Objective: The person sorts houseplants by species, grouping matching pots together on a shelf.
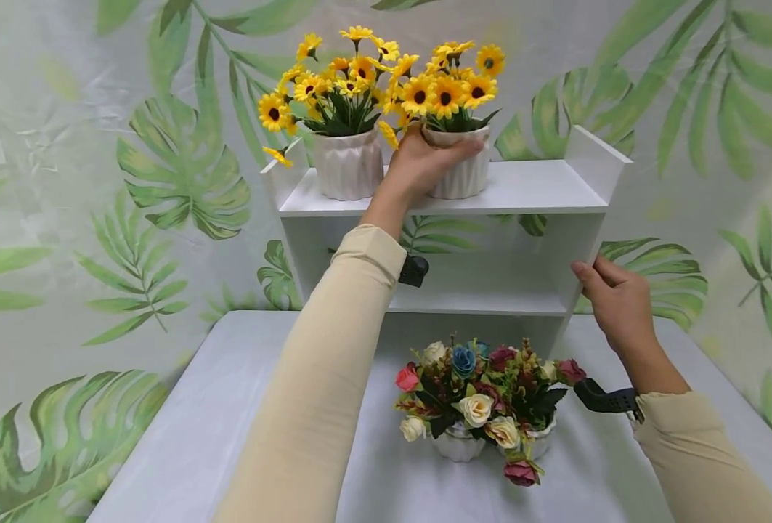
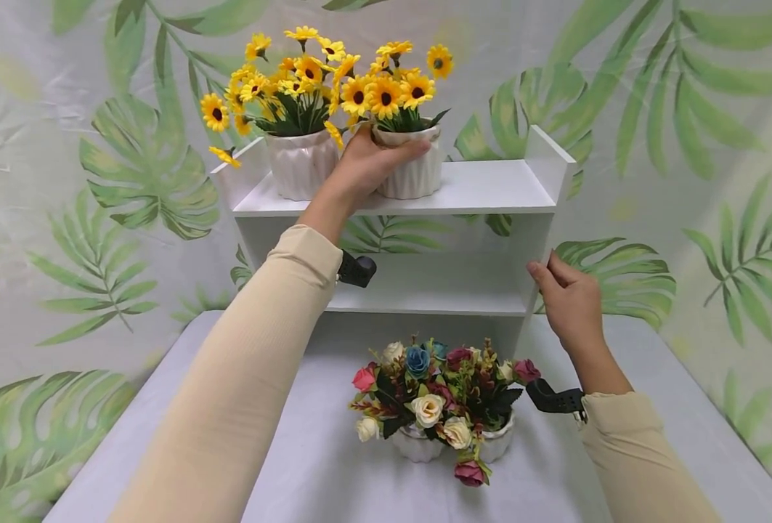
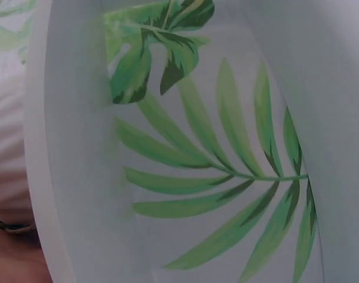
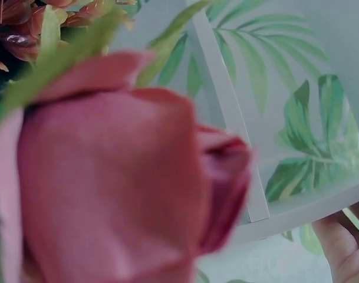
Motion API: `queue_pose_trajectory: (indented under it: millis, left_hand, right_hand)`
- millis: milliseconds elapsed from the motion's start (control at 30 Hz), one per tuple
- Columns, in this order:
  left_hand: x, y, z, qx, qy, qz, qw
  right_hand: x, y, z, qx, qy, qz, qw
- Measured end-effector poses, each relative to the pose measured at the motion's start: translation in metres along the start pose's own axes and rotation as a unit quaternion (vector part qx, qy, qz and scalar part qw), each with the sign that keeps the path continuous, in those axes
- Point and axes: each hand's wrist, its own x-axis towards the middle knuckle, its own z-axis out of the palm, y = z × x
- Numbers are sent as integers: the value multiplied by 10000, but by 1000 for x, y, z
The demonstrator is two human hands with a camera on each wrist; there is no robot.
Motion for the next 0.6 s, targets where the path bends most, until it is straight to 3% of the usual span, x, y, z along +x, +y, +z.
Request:
queue_pose_trajectory:
  millis: [167,267,367,467,600]
  left_hand:
    - [-4,3,1,-98,-121,-16,9999]
    - [-8,5,-1,263,-180,-174,9993]
    - [-16,6,-6,970,-383,-402,9937]
    - [-31,4,-14,1664,-523,-556,9831]
    - [-63,-7,-18,2021,-66,-263,9790]
  right_hand:
    - [-1,0,-2,42,20,37,10000]
    - [-2,1,-5,44,1,84,10000]
    - [-2,0,-7,29,28,136,9999]
    - [-2,-2,-6,103,-41,130,9999]
    - [-5,-4,-4,242,-179,143,9994]
